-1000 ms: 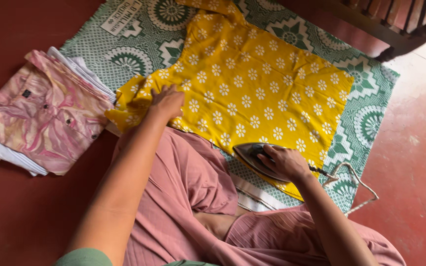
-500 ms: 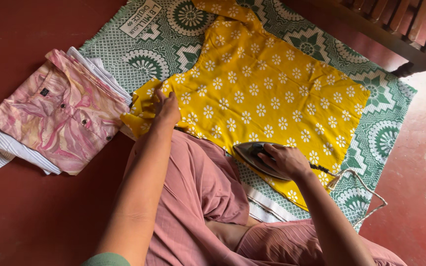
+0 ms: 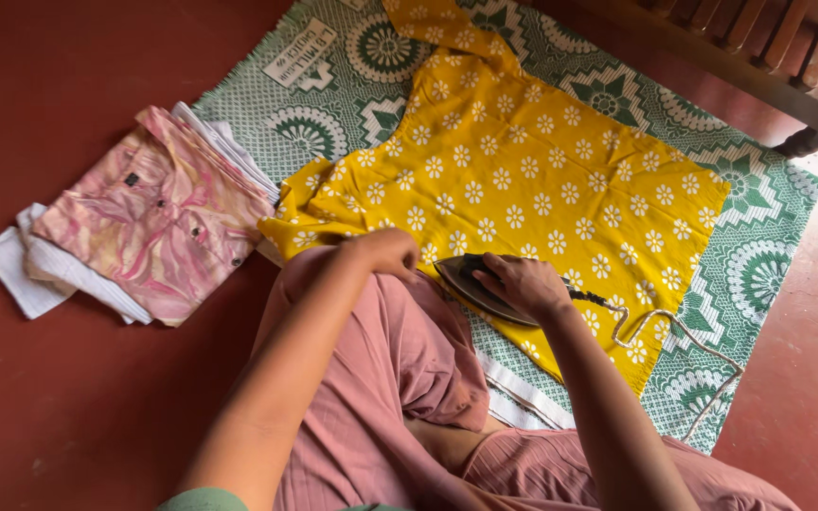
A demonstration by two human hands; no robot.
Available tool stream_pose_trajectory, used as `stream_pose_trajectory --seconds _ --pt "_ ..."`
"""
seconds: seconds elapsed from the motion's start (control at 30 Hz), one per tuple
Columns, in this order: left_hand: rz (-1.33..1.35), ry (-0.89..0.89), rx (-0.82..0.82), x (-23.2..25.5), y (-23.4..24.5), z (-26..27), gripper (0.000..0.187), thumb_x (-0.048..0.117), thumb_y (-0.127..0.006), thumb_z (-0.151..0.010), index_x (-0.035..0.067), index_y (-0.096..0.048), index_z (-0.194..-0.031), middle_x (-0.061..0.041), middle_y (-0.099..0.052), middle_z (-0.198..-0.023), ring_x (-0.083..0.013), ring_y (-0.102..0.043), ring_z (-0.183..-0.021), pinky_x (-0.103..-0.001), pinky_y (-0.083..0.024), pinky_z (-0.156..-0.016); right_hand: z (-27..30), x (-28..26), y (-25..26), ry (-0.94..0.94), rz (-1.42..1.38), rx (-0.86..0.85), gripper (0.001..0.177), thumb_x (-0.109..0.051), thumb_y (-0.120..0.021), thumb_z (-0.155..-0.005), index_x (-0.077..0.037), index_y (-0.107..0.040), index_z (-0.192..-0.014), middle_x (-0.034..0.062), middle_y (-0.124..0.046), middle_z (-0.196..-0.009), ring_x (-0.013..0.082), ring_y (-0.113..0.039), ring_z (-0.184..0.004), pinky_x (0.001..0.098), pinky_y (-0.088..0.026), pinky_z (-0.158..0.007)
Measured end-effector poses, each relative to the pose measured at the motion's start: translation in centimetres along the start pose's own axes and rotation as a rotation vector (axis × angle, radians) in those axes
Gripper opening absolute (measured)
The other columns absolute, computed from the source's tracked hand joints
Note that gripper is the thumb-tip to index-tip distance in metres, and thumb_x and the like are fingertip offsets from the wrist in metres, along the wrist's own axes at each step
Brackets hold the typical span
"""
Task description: The person irons a yellow floral-patterned cloth laid on a green patterned mat on the floor. They use a handheld iron, moving it back and forth while smoothing the fabric with their left hand. A stack of folded clothes is visible to the left.
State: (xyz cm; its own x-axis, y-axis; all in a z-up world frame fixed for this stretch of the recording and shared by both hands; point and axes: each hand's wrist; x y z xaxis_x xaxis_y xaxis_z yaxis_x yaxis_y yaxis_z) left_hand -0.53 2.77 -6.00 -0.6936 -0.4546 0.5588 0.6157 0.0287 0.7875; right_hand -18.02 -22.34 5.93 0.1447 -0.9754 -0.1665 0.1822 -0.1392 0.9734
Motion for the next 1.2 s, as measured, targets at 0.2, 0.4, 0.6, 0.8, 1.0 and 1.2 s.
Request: stream_pose_trajectory --seconds 0.2,0.4,0.6,0.8,1.0,1.2 --pt "-0.335 0.29 -0.339 7.8 -4.1 -1.3 0.05 0.05 -0.073 -0.082 0.015 -0.077 -0.118 -0.013 -0.072 -0.126 -0.0308 -0.067 -0.117 -0.047 -0.05 -0.102 1.8 -2.0 -1.5 -0.181 0.142 0.118 0.039 -0.057 -0.048 -0.098 -0.026 -0.062 -0.118 0.0077 -0.069 -0.11 0.0333 -0.064 -0.111 0.0551 -0.049 -0.088" --pt "-0.573 0.516 -0.448 15.9 -11.7 -2.5 0.041 0.038 -0.073 -0.082 0.014 -0.078 -0.114 -0.012 -0.074 -0.12 -0.0292 -0.069 -0.111 -0.046 -0.054 -0.097 1.8 -2.6 -2.6 -0.364 0.119 0.059 0.038 -0.058 -0.047 -0.098 -0.03 -0.061 -0.121 0.0083 -0.066 -0.122 0.0345 -0.061 -0.119 0.0596 -0.045 -0.092" --pt "-0.328 0.343 -0.567 15.1 -12.2 -0.5 0.032 0.027 -0.073 -0.082 0.013 -0.079 -0.11 -0.011 -0.076 -0.114 -0.0276 -0.072 -0.104 -0.045 -0.057 -0.093 1.7 -1.8 -3.4 -0.38 0.088 0.037 0.04 -0.059 -0.045 -0.101 -0.028 -0.059 -0.123 0.0078 -0.068 -0.121 0.0321 -0.063 -0.119 0.0608 -0.045 -0.094" --pt "-0.443 0.322 0.182 6.9 -1.8 2.0 0.028 0.018 -0.071 -0.076 0.012 -0.081 -0.101 -0.013 -0.076 -0.111 -0.0356 -0.072 -0.103 -0.048 -0.059 -0.085 2.1 -1.2 -2.5 -0.295 0.048 0.064 0.045 -0.061 -0.044 -0.099 -0.029 -0.058 -0.127 0.008 -0.067 -0.12 0.0341 -0.063 -0.118 0.0601 -0.046 -0.091" --pt "-0.472 0.312 0.206 3.6 -11.6 -2.8 0.018 0.016 -0.068 -0.086 0.01 -0.082 -0.095 -0.013 -0.077 -0.108 -0.0326 -0.072 -0.104 -0.049 -0.056 -0.089 1.3 -1.4 -2.4 -0.333 0.014 0.098 0.042 -0.059 -0.045 -0.1 -0.027 -0.061 -0.122 0.0074 -0.068 -0.12 0.0356 -0.061 -0.117 0.064 -0.042 -0.093" --pt "-0.041 0.205 -0.588 6.7 -13.1 -4.0 0.013 0.017 -0.069 -0.085 0.01 -0.078 -0.092 -0.013 -0.076 -0.104 -0.0333 -0.072 -0.1 -0.049 -0.056 -0.084 1.3 -1.2 -2.6 -0.279 0.005 0.154 0.045 -0.057 -0.046 -0.099 -0.025 -0.058 -0.128 0.0086 -0.068 -0.118 0.0374 -0.063 -0.112 0.0621 -0.046 -0.086"
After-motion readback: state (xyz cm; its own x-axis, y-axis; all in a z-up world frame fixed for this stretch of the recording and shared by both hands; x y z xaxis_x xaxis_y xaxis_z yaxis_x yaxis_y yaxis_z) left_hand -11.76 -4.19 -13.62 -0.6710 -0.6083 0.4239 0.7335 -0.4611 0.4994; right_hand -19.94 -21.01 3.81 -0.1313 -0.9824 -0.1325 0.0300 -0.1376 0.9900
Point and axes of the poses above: each hand's wrist, its own z-axis away from the middle knuckle, its own y-axis out of the back of the hand, x = y × z
